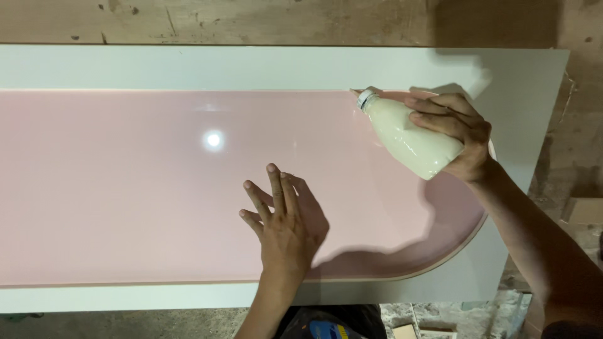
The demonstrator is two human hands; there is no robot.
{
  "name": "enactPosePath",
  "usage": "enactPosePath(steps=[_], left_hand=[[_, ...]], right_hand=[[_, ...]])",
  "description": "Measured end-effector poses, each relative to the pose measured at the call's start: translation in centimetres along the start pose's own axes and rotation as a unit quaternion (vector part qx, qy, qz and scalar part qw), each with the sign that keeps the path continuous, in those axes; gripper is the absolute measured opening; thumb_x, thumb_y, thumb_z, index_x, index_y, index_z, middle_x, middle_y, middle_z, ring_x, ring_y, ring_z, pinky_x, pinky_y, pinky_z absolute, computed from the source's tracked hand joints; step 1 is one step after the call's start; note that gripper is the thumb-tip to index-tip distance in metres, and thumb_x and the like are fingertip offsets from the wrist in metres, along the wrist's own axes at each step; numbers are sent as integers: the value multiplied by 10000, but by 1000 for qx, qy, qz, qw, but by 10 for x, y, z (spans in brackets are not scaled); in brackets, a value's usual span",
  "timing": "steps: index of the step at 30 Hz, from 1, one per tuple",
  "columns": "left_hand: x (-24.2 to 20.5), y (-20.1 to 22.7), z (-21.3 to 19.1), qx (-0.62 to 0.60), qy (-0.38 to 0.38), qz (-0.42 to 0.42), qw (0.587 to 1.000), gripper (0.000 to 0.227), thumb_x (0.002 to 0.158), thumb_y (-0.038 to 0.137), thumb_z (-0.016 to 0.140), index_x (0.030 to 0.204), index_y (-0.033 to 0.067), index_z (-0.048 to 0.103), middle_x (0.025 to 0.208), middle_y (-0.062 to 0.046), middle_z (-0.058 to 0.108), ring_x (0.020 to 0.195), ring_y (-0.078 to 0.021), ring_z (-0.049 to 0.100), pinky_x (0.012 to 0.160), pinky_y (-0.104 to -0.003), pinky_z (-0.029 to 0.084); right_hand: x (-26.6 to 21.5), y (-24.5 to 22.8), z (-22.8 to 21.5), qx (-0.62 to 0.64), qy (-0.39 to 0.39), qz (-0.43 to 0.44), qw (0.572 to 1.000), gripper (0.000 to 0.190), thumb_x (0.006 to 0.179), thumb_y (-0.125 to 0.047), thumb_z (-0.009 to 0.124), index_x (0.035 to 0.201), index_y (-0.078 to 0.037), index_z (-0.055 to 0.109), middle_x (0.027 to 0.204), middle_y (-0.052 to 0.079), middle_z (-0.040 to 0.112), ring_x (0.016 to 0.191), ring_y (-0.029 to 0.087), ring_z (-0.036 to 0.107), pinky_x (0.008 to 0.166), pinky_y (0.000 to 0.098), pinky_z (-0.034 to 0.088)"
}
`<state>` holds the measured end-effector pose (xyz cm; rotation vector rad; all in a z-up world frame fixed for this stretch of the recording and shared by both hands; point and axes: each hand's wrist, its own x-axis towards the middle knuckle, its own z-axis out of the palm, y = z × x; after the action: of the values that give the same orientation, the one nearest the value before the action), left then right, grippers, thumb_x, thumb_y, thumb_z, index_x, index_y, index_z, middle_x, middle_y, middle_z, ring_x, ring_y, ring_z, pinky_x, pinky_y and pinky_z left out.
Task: The person applies a white adhesive from a plastic bottle along the seam where a pink panel meets a white board. The person moves around the board, squeezing the bottle to lay a continuous bead of glue along the edges and curves of the panel.
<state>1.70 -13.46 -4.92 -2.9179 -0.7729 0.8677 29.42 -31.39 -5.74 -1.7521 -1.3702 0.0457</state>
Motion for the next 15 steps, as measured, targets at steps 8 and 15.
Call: enactPosePath(steps=[8,15], left_hand=[[-1,-2,-2,-83,9,3,996,1311,608,439,907,1615,17,180,1738,-138,-29,1513,-588,78,1002,-751,381],[2,0,-11,-144,-26,-16,989,1483,457,386,1048,1596,38,165,1749,-93,-10,1522,-578,54,1004,-791,352]], right_hand=[[-16,11,-26,-4,11,-11,1000,261,938,43,818,1141,104,664,1268,317,677,1060,385,631,949,501,505],[-37,22,-49,1,21,-4,1000,241,944,15,789,1119,126,666,1242,343,679,1083,397,638,977,518,483]])
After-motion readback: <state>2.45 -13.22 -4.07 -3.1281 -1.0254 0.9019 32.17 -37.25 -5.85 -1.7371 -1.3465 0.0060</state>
